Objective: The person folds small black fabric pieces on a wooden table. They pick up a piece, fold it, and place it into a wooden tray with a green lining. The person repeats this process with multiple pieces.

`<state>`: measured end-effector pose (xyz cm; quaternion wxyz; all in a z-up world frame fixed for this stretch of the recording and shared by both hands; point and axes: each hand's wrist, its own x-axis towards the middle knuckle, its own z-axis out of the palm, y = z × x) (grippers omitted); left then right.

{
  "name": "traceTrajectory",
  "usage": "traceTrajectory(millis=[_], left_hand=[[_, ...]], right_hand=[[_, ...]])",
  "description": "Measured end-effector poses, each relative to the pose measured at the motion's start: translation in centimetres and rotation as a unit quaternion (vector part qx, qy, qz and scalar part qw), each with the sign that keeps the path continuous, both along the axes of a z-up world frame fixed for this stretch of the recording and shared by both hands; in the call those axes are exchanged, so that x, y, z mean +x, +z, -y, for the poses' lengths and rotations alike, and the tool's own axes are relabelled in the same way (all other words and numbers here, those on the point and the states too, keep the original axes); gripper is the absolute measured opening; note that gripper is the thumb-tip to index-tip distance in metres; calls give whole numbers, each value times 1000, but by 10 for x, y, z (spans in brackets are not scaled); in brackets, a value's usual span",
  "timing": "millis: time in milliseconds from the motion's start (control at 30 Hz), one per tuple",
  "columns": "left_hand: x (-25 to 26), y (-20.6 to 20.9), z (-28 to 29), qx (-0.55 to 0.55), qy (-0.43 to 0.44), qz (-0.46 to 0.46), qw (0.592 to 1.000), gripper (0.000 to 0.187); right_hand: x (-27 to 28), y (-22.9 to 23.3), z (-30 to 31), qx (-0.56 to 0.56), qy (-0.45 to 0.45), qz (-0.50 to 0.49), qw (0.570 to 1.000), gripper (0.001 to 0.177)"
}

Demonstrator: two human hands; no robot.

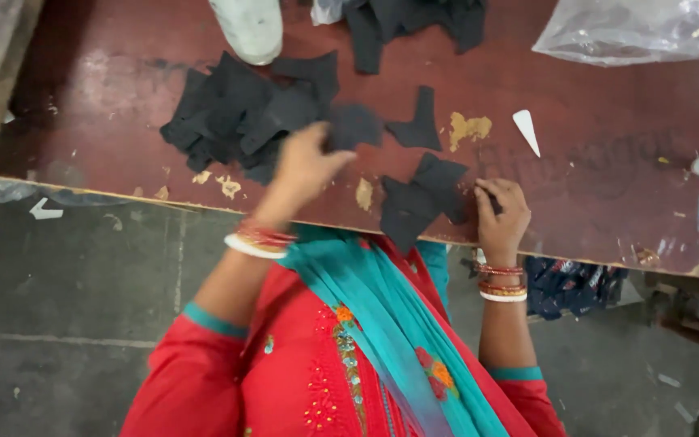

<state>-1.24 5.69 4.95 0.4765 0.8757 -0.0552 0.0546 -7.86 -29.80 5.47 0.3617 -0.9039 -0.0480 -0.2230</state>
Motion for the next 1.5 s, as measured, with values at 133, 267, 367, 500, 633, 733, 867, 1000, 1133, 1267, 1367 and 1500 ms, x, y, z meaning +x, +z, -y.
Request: traceTrajectory(millis=[133,267,367,500,633,733,867,1000,1133,1267,1367,1500], left_hand=[[-15,71,-41,146,81,44,985,48],[-24,77,20,225,130,223,939,44],[-34,32,98,141,-165,118,969,32],[-53,-3,160,188,-325,220,900,63],[-12,-11,137,237,-372,274,855,47],[39,-26,98,229,-429,266,832,37],[50,-15,64,231,-450,286,814,28],[15,16,75,205,-175,250,930,37],[6,-8,86,228,-96,176,953,41],[-16,-17,69,206,-149,155,955,30],[-18,-15,61,140,-169,128,967,31],[-16,-19,58,89,-159,114,977,35]], right_hand=[[3,-2,0,-9,-10,14,1000,14],[0,0,-3,35,-15,-9,999,13],[-1,4,-4,26,-5,-2,1000,14],[-7,0,0,53,-36,23,998,13],[-4,-2,5,68,-55,53,995,13],[-5,7,-2,84,-51,31,995,13],[-5,9,-5,85,-23,25,996,13],[0,9,-6,67,-29,28,997,13],[7,9,-8,82,-27,45,995,12],[10,24,-26,33,6,-34,999,15],[22,30,-39,-38,111,-48,992,17],[53,36,-61,-52,182,-74,979,18]])
